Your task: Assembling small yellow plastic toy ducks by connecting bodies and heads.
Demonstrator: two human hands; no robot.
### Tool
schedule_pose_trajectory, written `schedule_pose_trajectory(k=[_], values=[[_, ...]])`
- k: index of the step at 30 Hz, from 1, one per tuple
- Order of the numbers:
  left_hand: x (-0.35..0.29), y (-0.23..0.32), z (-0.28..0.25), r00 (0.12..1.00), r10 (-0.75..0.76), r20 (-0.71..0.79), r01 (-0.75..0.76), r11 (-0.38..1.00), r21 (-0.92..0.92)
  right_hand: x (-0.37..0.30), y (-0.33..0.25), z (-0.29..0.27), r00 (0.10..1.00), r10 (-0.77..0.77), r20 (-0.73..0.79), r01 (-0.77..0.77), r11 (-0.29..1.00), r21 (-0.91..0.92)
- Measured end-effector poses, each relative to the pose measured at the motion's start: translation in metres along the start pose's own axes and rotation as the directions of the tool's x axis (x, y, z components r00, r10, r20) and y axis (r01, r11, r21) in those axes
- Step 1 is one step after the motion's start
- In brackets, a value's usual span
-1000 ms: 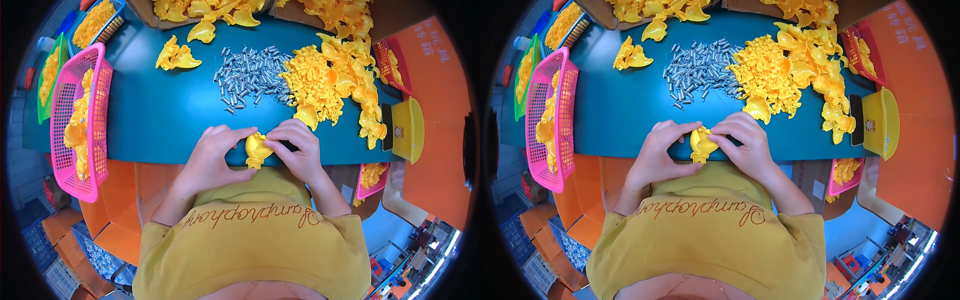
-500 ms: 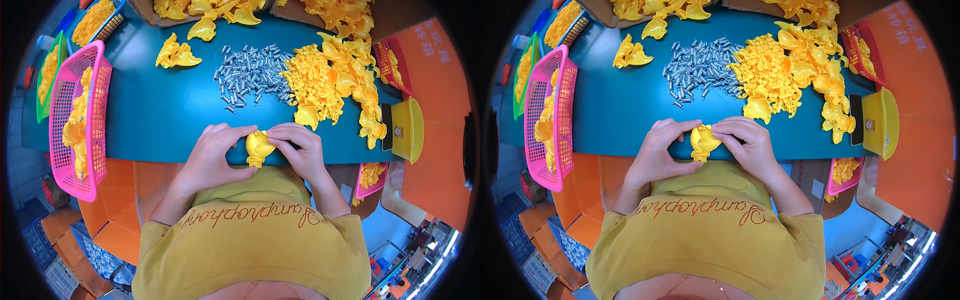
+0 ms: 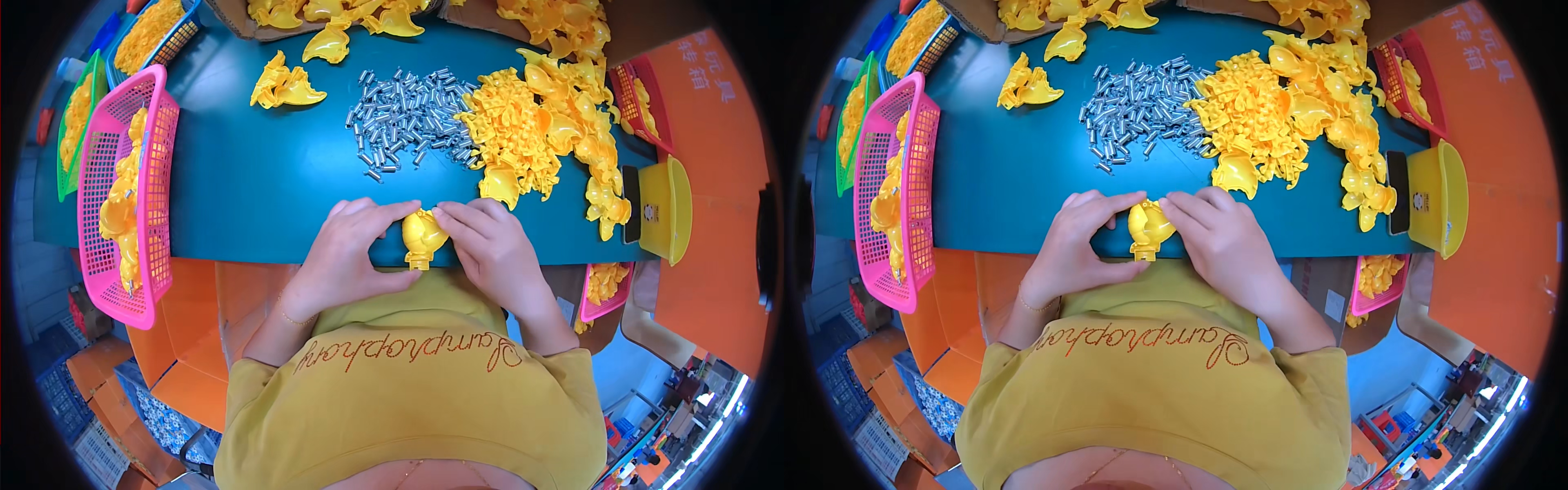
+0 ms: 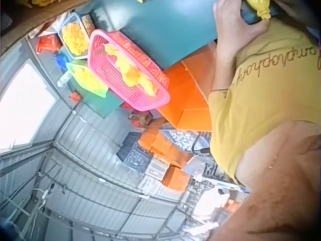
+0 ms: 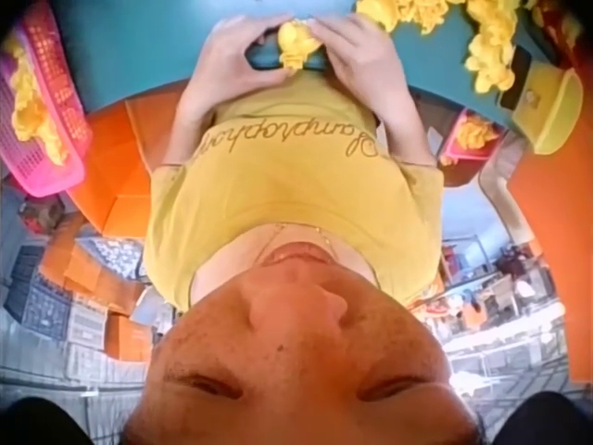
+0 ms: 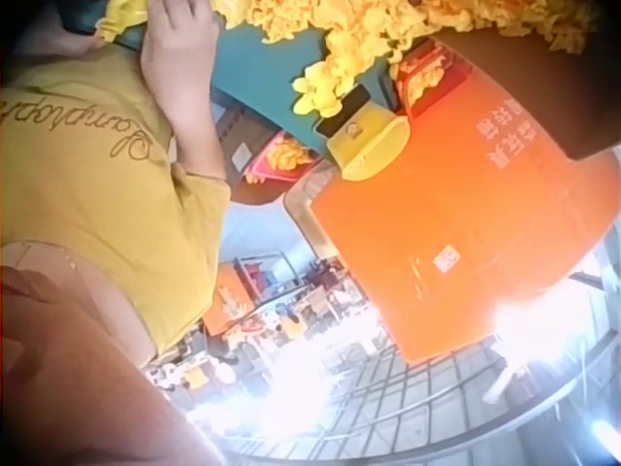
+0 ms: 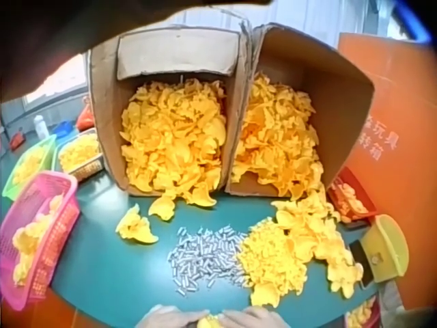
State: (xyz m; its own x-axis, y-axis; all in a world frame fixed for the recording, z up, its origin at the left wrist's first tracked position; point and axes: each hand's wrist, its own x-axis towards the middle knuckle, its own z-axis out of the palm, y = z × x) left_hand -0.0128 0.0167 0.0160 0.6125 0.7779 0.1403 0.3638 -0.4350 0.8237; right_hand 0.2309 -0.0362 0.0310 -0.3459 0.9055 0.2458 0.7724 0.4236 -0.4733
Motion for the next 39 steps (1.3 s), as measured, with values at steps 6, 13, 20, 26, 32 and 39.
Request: schedule_pose_trajectory(k=[6,13,20,26,32,39], values=[[0.000,0.002,-0.001,1.000,-0.005,0.007,0.005,1.000,0.013,-0.005,-0.006,-0.007,0.985,-0.066,0.158,0.103,0.964,-0.243],[-0.001,0.002,0.000,1.000,-0.007,-0.007,0.007,1.000,0.002,-0.013,-0.004,0.001,0.992,0.029,0.124,-0.008,0.986,-0.165],[0.001,0.004,-0.001,0.998,-0.048,0.029,0.048,0.999,-0.006,-0.018,-0.002,0.006,0.997,0.020,0.073,-0.004,0.979,-0.203],[0.002,0.002,-0.002,0.998,-0.052,0.043,0.051,0.999,0.015,-0.020,-0.012,0.010,0.997,0.046,0.063,-0.030,0.972,-0.232],[-0.001,0.002,-0.002,0.999,-0.037,0.039,0.036,0.999,0.028,0.017,0.027,-0.012,0.993,-0.059,0.102,0.037,0.978,0.204],[0.001,0.008,-0.004,0.995,-0.054,0.082,0.058,0.998,-0.038,0.080,0.043,0.004,0.968,-0.222,0.118,0.234,0.966,-0.105]])
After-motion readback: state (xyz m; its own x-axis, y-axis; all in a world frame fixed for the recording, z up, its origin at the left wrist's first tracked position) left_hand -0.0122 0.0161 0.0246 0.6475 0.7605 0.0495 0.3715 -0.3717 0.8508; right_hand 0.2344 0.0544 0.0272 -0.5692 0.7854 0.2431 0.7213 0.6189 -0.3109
